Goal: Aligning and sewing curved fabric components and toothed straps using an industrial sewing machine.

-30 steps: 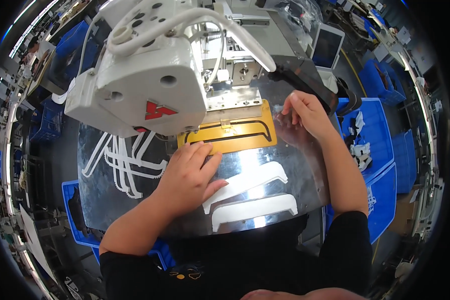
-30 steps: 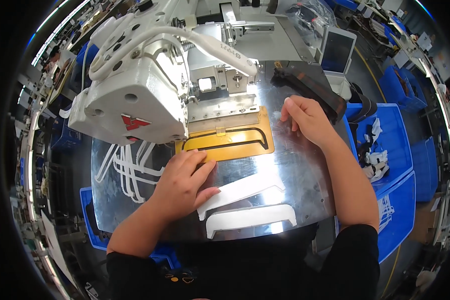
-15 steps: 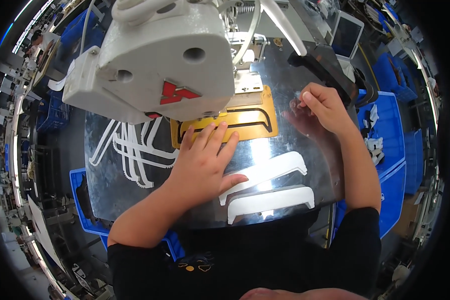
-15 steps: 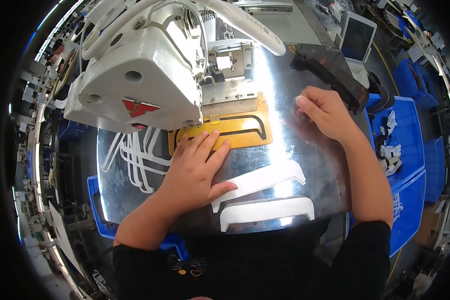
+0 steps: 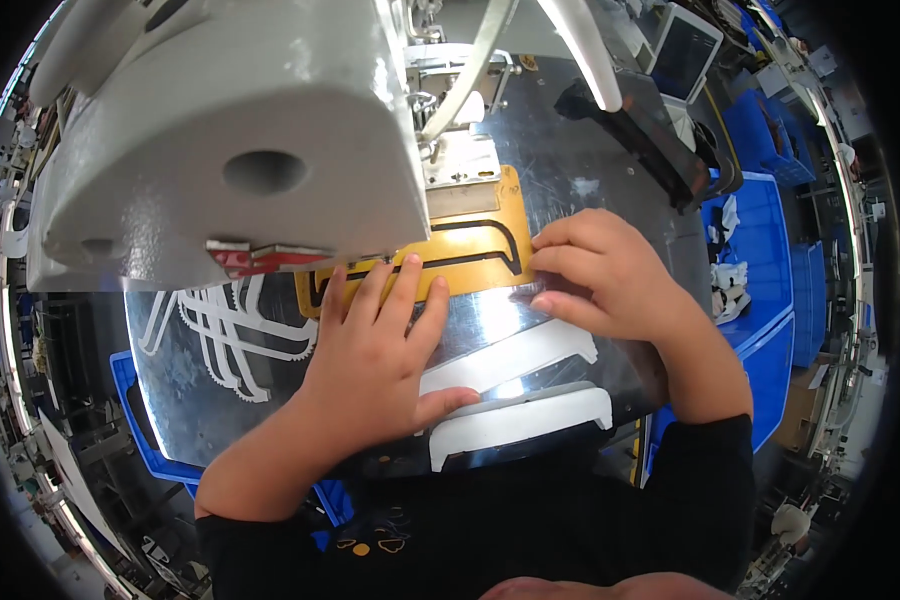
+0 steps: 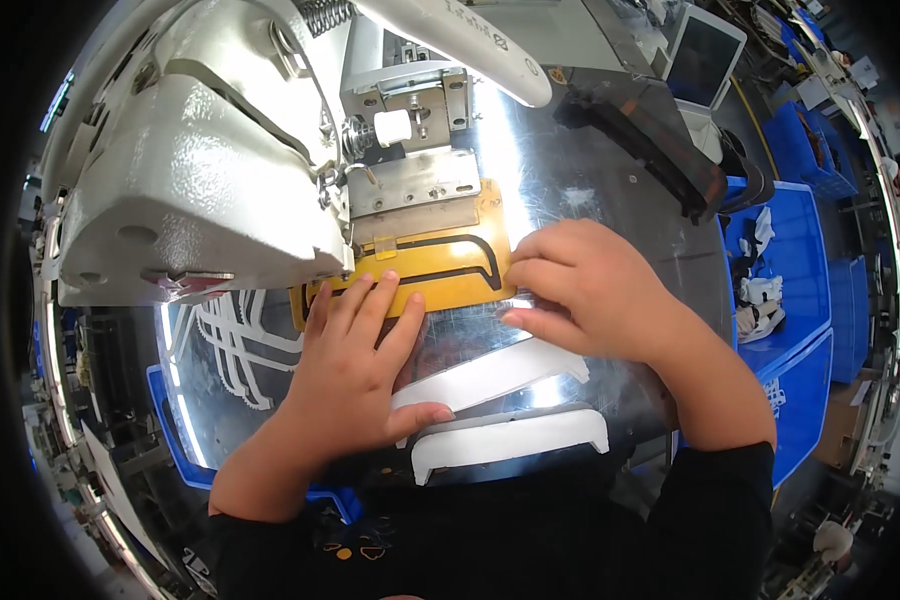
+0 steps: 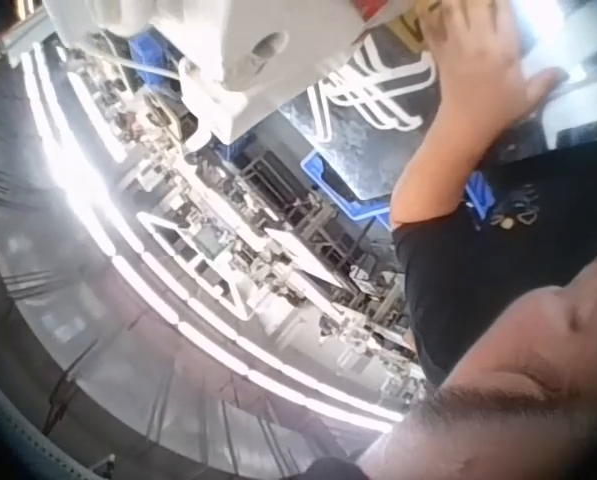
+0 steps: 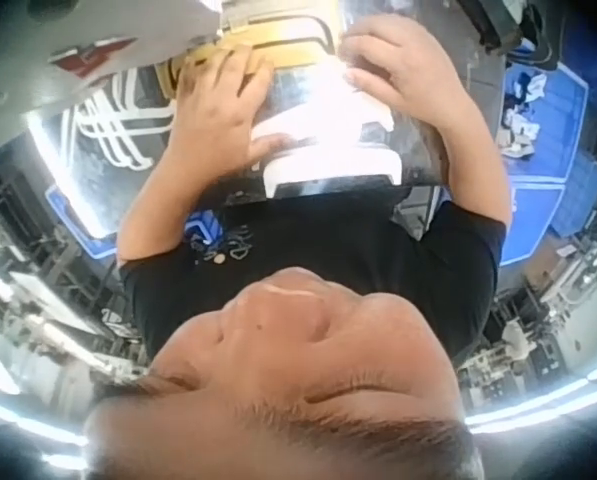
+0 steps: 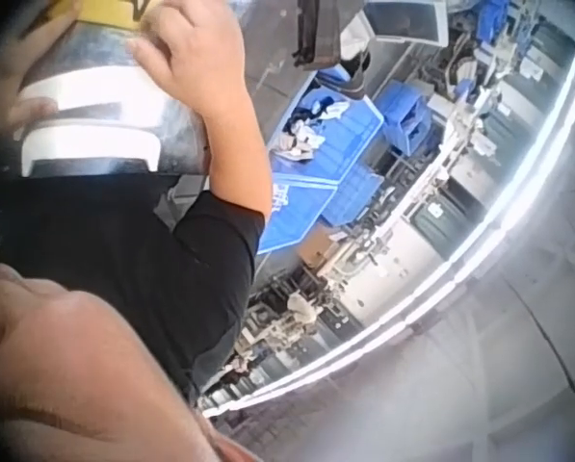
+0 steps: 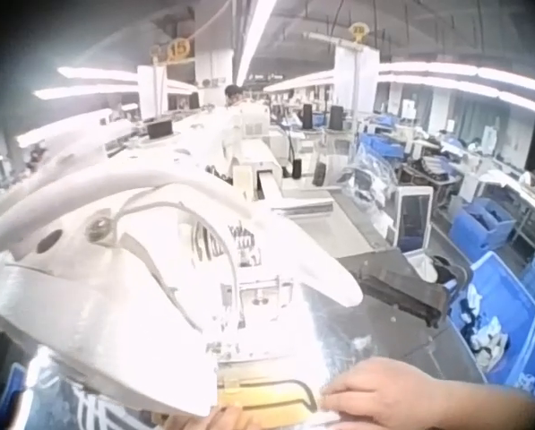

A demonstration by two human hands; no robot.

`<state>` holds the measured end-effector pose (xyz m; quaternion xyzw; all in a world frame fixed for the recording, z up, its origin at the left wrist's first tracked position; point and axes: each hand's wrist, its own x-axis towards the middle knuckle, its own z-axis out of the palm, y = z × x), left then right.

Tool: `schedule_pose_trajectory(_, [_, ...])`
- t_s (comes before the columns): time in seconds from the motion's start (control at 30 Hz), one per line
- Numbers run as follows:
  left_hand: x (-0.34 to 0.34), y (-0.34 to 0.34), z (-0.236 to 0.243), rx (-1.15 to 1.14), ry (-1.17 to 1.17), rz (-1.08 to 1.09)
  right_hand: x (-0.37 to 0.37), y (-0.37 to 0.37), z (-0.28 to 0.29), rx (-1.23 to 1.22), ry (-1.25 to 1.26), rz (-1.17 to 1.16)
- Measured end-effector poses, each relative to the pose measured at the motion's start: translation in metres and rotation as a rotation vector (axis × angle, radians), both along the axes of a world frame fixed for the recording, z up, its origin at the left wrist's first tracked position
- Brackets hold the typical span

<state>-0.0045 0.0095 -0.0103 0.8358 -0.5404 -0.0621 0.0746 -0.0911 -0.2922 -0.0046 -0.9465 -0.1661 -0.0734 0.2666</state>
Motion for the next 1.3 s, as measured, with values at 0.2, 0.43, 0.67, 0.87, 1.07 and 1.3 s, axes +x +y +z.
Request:
schedule_pose_trajectory(0.2, [-0.001,-0.006,0.001,-0.048,0.056,-0.013,0.0,0.016,0.002,-0.183,-0.039,0.146])
schedule_pose_trajectory(0.43, [-0.007,-0.01,-0.006,-0.114,0.088,-0.049,-0.005,0.016,0.011,-0.308,0.013,0.113])
schedule_pose_trajectory(0.67, [-0.012,-0.006,-0.006,-0.094,0.087,-0.092,-0.004,0.009,0.013,-0.287,-0.056,0.026])
schedule_pose_trajectory(0.87, [-0.009,-0.007,-0.007,-0.12,0.117,-0.089,-0.002,0.0,0.01,-0.326,-0.063,-0.032])
schedule_pose_trajectory(1.07, [-0.005,-0.007,-0.007,-0.117,0.132,-0.04,0.007,-0.009,0.005,-0.33,-0.096,-0.06])
schedule_pose_trajectory(1.3, [-0.003,-0.004,-0.009,-0.135,0.067,0.062,0.013,-0.014,-0.002,-0.352,-0.095,-0.082])
